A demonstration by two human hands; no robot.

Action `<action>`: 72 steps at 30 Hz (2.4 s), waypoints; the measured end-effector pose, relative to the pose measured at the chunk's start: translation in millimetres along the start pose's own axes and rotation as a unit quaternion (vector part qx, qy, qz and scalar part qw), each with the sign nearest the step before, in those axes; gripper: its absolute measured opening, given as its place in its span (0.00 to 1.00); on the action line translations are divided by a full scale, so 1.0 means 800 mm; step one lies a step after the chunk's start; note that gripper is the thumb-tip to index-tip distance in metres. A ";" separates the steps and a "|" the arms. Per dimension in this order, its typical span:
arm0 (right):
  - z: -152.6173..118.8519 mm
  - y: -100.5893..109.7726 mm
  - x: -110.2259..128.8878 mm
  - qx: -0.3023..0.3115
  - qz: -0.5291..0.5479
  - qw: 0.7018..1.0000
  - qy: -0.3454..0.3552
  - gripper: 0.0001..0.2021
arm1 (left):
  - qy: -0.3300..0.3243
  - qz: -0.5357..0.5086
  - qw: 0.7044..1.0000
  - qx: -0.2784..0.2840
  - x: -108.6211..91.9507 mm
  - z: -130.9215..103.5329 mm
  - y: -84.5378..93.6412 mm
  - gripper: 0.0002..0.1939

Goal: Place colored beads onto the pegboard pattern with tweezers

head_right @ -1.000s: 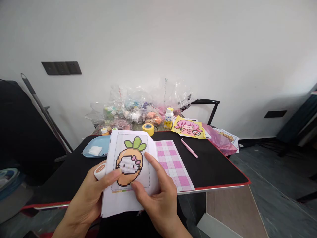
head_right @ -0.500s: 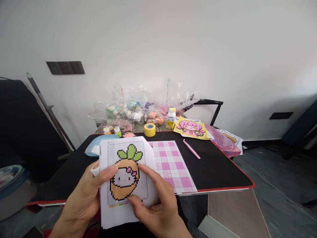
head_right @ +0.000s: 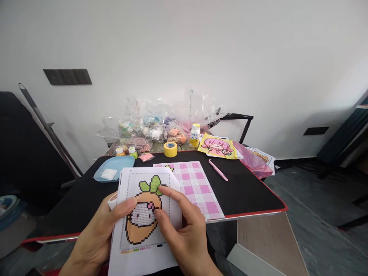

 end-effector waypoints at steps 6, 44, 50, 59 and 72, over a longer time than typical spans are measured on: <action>0.001 0.005 0.003 0.014 -0.027 0.999 0.023 0.16 | 0.012 0.015 1.000 0.001 0.003 0.002 0.002 0.20; 0.001 -0.006 0.005 0.035 0.149 0.979 -0.132 0.19 | 0.028 -0.019 0.999 0.007 0.014 0.005 0.015 0.21; 0.002 -0.007 0.005 0.037 0.188 0.969 -0.156 0.15 | 0.028 -0.032 0.999 0.009 0.013 0.005 0.013 0.15; 0.001 -0.005 0.000 0.058 0.194 0.951 -0.232 0.19 | 0.026 -0.034 0.999 -0.002 0.011 0.004 0.009 0.14; 0.001 -0.009 0.001 0.095 0.322 0.898 -0.286 0.18 | 0.028 -0.039 0.999 -0.017 0.012 0.005 0.012 0.20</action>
Point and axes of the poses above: each hand's wrist, its own z-axis towards the middle knuckle, its own y-axis out of the back of the hand, x = y × z, the point moved 2 cm from there along z, towards the middle knuckle, and after that the axes turned 5 degrees about -x, right-handed, at the moved point
